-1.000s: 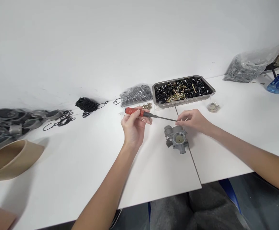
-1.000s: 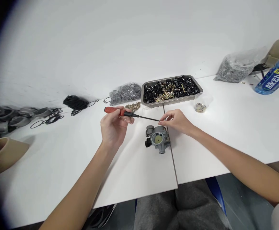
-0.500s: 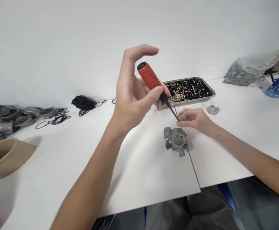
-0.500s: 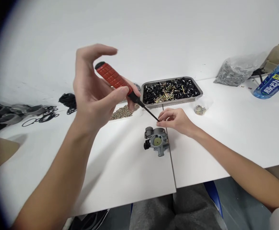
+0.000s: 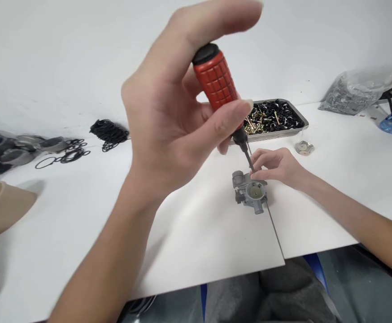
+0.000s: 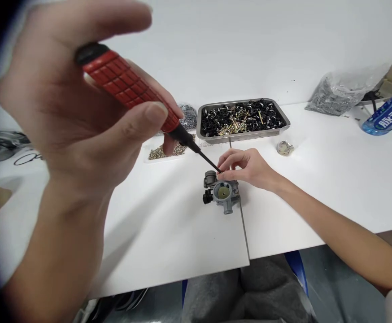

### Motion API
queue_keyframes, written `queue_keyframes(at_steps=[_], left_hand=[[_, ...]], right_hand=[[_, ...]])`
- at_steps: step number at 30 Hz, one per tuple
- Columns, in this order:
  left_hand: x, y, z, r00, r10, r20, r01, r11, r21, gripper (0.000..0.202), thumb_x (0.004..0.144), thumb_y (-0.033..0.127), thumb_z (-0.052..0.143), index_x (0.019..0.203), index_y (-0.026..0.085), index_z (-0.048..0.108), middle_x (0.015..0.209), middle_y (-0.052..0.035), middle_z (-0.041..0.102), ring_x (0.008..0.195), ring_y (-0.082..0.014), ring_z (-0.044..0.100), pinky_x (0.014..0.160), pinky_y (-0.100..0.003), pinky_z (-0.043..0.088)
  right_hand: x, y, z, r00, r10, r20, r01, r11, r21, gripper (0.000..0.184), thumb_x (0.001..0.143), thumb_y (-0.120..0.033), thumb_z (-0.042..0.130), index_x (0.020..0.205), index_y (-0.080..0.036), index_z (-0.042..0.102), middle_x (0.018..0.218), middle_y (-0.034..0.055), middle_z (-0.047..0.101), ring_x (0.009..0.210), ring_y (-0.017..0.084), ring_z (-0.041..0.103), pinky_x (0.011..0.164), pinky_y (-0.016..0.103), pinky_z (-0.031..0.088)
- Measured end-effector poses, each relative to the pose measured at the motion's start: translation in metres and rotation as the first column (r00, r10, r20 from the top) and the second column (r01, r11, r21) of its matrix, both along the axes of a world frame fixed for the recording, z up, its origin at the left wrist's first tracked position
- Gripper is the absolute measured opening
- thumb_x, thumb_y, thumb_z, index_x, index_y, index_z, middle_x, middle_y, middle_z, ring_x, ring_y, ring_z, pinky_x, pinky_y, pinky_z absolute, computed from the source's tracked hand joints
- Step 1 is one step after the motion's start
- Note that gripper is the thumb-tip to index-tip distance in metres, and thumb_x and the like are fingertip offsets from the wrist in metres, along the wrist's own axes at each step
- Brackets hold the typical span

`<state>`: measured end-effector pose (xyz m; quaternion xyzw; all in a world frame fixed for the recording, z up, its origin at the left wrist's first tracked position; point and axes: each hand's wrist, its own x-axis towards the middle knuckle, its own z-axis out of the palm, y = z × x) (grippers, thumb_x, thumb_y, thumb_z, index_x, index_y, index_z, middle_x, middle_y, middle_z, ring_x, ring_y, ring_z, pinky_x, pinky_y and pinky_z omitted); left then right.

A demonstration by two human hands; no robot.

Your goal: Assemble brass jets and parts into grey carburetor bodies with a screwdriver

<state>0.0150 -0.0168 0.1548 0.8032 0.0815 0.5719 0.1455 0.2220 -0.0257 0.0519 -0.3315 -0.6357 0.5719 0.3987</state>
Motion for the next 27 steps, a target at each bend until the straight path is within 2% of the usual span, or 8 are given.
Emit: queue_keyframes(at_steps=[3, 5, 8, 12, 14, 19, 23, 27], left_hand=[[-0.001, -0.001, 0.001, 0.983, 0.144, -0.115, -0.136, 0.988, 0.077, 0.049, 0.086, 0.03, 0.06, 0.133, 0.025, 0.049, 0.132, -0.0033, 0.049, 0.118, -0.0376, 0.059, 0.062, -0.024, 0.058], [-0.002, 0.0, 0.002, 0.973, 0.154, -0.171, -0.132, 0.982, 0.137, 0.048, 0.085, 0.029, 0.063, 0.131, 0.021, 0.049, 0.128, -0.0064, 0.048, 0.11, -0.0384, 0.063, 0.059, -0.024, 0.058], [-0.003, 0.004, 0.0, 0.979, 0.151, -0.136, -0.123, 0.973, 0.193, 0.037, 0.088, 0.023, 0.058, 0.123, 0.015, 0.049, 0.122, -0.008, 0.05, 0.086, -0.0264, 0.071, 0.051, -0.02, 0.053], [-0.003, 0.01, -0.002, 0.981, 0.162, -0.102, -0.138, 0.968, 0.208, 0.034, 0.087, 0.016, 0.06, 0.119, 0.016, 0.048, 0.119, -0.0075, 0.05, 0.075, -0.0152, 0.069, 0.047, -0.016, 0.051], [-0.003, 0.012, -0.002, 0.982, 0.148, -0.115, -0.122, 0.971, 0.203, 0.038, 0.087, 0.013, 0.061, 0.123, 0.019, 0.049, 0.12, -0.0069, 0.05, 0.076, -0.0148, 0.07, 0.045, -0.014, 0.049], [-0.006, 0.012, -0.002, 0.99, 0.042, -0.133, -0.01, 0.974, 0.228, 0.049, 0.084, 0.015, 0.066, 0.13, 0.023, 0.051, 0.119, -0.0063, 0.054, 0.087, -0.0229, 0.07, 0.049, -0.018, 0.052], [-0.003, 0.009, -0.004, 0.988, 0.033, -0.148, -0.006, 0.984, 0.178, 0.047, 0.083, 0.016, 0.067, 0.126, 0.024, 0.052, 0.121, -0.0068, 0.055, 0.084, -0.0216, 0.069, 0.048, -0.021, 0.052], [0.001, 0.003, -0.007, 0.99, 0.038, -0.133, -0.023, 0.993, 0.116, 0.05, 0.082, 0.016, 0.068, 0.127, 0.023, 0.05, 0.122, -0.0089, 0.055, 0.099, -0.0313, 0.068, 0.051, -0.024, 0.054]], right_hand=[[-0.001, -0.001, 0.0, 0.999, 0.048, 0.01, -0.048, 0.999, 0.022, 0.015, 0.062, -0.026, 0.084, 0.067, -0.018, 0.073, 0.088, 0.0036, 0.063, 0.073, 0.014, 0.061, 0.067, 0.033, 0.05], [0.0, -0.001, 0.001, 0.997, 0.063, 0.041, -0.065, 0.996, 0.06, 0.014, 0.063, -0.026, 0.084, 0.068, -0.019, 0.073, 0.09, 0.0042, 0.064, 0.079, 0.016, 0.062, 0.074, 0.035, 0.051], [0.004, 0.0, 0.005, 0.985, 0.103, 0.135, -0.12, 0.985, 0.123, 0.015, 0.066, -0.029, 0.083, 0.076, -0.021, 0.075, 0.102, 0.0062, 0.066, 0.098, 0.022, 0.062, 0.089, 0.041, 0.049], [0.007, -0.002, 0.009, 0.91, 0.263, 0.32, -0.326, 0.931, 0.162, 0.059, 0.063, -0.034, 0.085, 0.119, -0.026, 0.066, 0.134, 0.0084, 0.054, 0.123, 0.027, 0.052, 0.104, 0.044, 0.042], [0.005, -0.004, 0.008, 0.87, 0.314, 0.381, -0.41, 0.889, 0.204, 0.07, 0.063, -0.036, 0.084, 0.128, -0.026, 0.06, 0.141, 0.0089, 0.047, 0.128, 0.026, 0.048, 0.107, 0.042, 0.041], [-0.001, -0.01, 0.003, 0.841, 0.213, 0.497, -0.414, 0.845, 0.338, 0.051, 0.074, -0.032, 0.075, 0.123, -0.027, 0.062, 0.13, 0.008, 0.044, 0.126, 0.023, 0.046, 0.107, 0.04, 0.042], [-0.001, -0.012, 0.003, 0.816, 0.158, 0.556, -0.417, 0.828, 0.376, 0.041, 0.073, -0.026, 0.072, 0.113, -0.027, 0.065, 0.118, 0.0072, 0.041, 0.117, 0.021, 0.048, 0.107, 0.04, 0.042], [-0.001, -0.013, 0.006, 0.813, 0.15, 0.562, -0.416, 0.826, 0.38, 0.038, 0.073, -0.023, 0.071, 0.109, -0.025, 0.064, 0.117, 0.0072, 0.039, 0.115, 0.021, 0.046, 0.105, 0.039, 0.043]])
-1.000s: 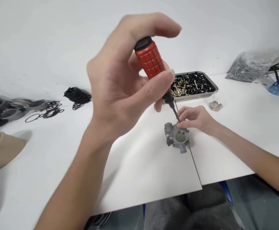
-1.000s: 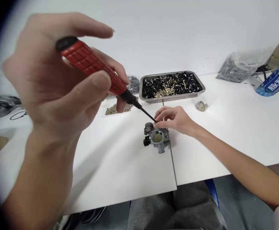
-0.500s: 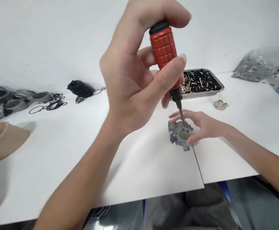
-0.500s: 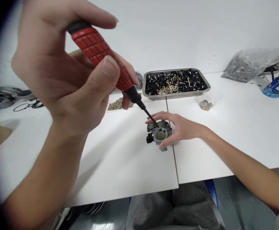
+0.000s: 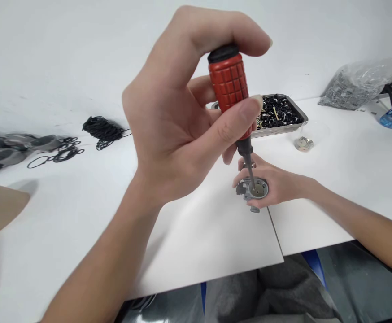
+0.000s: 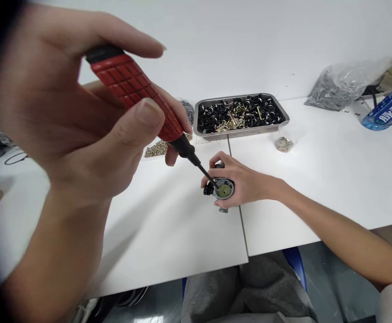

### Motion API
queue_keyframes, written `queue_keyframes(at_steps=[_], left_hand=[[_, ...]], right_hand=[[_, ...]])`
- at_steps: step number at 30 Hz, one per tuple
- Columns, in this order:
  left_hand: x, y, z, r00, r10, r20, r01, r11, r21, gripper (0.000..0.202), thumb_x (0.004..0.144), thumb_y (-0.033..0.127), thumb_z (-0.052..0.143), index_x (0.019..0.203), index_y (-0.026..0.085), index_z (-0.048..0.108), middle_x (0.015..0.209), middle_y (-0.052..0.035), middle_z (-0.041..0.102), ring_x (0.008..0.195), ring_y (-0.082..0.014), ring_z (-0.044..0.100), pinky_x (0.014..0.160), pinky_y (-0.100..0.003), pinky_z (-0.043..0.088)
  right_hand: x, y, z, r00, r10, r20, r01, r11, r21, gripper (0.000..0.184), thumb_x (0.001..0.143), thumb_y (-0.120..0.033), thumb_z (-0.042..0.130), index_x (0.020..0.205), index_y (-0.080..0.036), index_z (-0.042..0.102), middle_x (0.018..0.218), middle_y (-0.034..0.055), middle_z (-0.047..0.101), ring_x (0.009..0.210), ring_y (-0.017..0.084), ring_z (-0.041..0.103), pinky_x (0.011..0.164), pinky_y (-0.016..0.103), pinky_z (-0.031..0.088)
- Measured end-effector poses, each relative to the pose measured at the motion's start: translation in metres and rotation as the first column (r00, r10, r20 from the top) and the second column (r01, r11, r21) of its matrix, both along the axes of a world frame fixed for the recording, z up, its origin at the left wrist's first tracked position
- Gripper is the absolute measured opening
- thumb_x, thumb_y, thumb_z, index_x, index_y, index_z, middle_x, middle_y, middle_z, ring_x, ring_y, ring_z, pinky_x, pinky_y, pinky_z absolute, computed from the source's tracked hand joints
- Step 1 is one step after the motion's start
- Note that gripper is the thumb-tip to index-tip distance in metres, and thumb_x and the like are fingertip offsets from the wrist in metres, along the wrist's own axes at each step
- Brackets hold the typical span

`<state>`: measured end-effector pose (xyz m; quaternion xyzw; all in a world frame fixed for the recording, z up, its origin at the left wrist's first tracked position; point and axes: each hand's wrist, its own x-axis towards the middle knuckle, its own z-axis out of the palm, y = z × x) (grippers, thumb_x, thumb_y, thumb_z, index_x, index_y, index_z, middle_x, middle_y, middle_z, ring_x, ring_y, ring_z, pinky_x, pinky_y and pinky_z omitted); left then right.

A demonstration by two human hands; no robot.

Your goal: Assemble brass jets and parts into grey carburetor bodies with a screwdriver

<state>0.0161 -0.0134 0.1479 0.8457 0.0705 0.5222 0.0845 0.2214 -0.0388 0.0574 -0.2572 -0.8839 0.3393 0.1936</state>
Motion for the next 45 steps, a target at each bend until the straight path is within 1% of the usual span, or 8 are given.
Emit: queue_keyframes(at_steps=[6, 12, 19, 25, 32, 35, 39, 45], left_hand=[[0.009, -0.014, -0.002, 0.996, 0.061, 0.064, -0.053, 0.991, -0.122, 0.05, 0.083, 0.011, 0.064, 0.128, 0.029, 0.051, 0.117, -0.0036, 0.055, 0.083, -0.0192, 0.069, 0.049, -0.024, 0.053], [0.015, -0.016, -0.006, 0.997, -0.016, 0.072, 0.025, 0.991, -0.128, 0.051, 0.084, 0.012, 0.064, 0.129, 0.032, 0.049, 0.114, -0.0034, 0.055, 0.087, -0.0239, 0.071, 0.045, -0.024, 0.054], [0.015, -0.011, -0.008, 0.995, -0.027, 0.099, 0.038, 0.993, -0.111, 0.049, 0.079, 0.008, 0.067, 0.124, 0.025, 0.055, 0.112, -0.0065, 0.06, 0.079, -0.0187, 0.068, 0.045, -0.023, 0.052], [0.021, -0.017, -0.012, 0.991, -0.04, 0.132, 0.065, 0.978, -0.196, 0.05, 0.081, 0.012, 0.064, 0.124, 0.037, 0.057, 0.111, -0.0044, 0.06, 0.083, -0.0201, 0.068, 0.049, -0.028, 0.053], [0.022, -0.014, -0.003, 0.995, -0.091, 0.029, 0.095, 0.963, -0.251, 0.035, 0.081, 0.014, 0.063, 0.116, 0.009, 0.062, 0.113, -0.0101, 0.062, 0.078, -0.0141, 0.061, 0.045, -0.021, 0.049], [0.029, -0.015, 0.008, 0.998, -0.068, 0.006, 0.067, 0.964, -0.258, 0.031, 0.076, 0.006, 0.067, 0.107, 0.009, 0.067, 0.1, -0.0056, 0.065, 0.076, -0.0139, 0.063, 0.045, -0.021, 0.048], [0.04, -0.02, 0.019, 0.996, -0.044, 0.079, 0.07, 0.931, -0.358, 0.011, 0.075, 0.012, 0.073, 0.086, 0.012, 0.073, 0.069, 0.0021, 0.062, 0.056, -0.0088, 0.062, 0.039, -0.021, 0.045], [0.035, -0.017, 0.019, 0.972, -0.215, 0.097, 0.235, 0.839, -0.49, 0.036, 0.08, -0.007, 0.059, 0.113, 0.007, 0.066, 0.079, -0.0022, 0.067, 0.079, -0.0198, 0.07, 0.069, -0.038, 0.062]], right_hand=[[0.0, 0.0, -0.001, 1.0, 0.001, 0.004, -0.001, 1.0, 0.006, 0.037, 0.073, -0.023, 0.07, 0.109, -0.025, 0.062, 0.116, 0.0072, 0.04, 0.114, 0.02, 0.045, 0.103, 0.038, 0.043], [0.0, 0.002, -0.003, 1.0, 0.005, -0.01, -0.005, 1.0, 0.019, 0.036, 0.073, -0.026, 0.071, 0.107, -0.025, 0.062, 0.117, 0.0072, 0.04, 0.115, 0.022, 0.044, 0.103, 0.041, 0.042], [-0.001, 0.001, -0.002, 1.0, -0.006, -0.013, 0.006, 1.0, 0.024, 0.036, 0.072, -0.025, 0.072, 0.106, -0.026, 0.062, 0.119, 0.0073, 0.04, 0.116, 0.023, 0.044, 0.103, 0.04, 0.042], [-0.001, 0.002, -0.003, 0.999, 0.009, -0.035, -0.007, 0.999, 0.054, 0.033, 0.073, -0.026, 0.071, 0.105, -0.025, 0.062, 0.115, 0.0074, 0.044, 0.111, 0.022, 0.046, 0.102, 0.041, 0.043], [-0.001, 0.002, -0.004, 0.999, 0.005, -0.045, -0.003, 0.999, 0.045, 0.032, 0.073, -0.025, 0.07, 0.104, -0.025, 0.064, 0.112, 0.0069, 0.044, 0.11, 0.021, 0.047, 0.1, 0.04, 0.045], [-0.002, 0.001, -0.003, 0.999, -0.002, -0.045, 0.004, 0.999, 0.037, 0.033, 0.072, -0.022, 0.07, 0.104, -0.025, 0.063, 0.11, 0.0063, 0.044, 0.109, 0.021, 0.048, 0.1, 0.041, 0.045], [-0.002, -0.001, -0.002, 0.999, -0.008, -0.052, 0.01, 0.999, 0.034, 0.033, 0.071, -0.02, 0.07, 0.103, -0.026, 0.064, 0.111, 0.0059, 0.044, 0.11, 0.021, 0.048, 0.1, 0.041, 0.046], [-0.002, 0.0, -0.002, 0.998, 0.007, -0.055, -0.006, 1.0, 0.009, 0.032, 0.073, -0.021, 0.069, 0.104, -0.025, 0.065, 0.114, 0.0063, 0.043, 0.112, 0.021, 0.048, 0.1, 0.041, 0.047]])
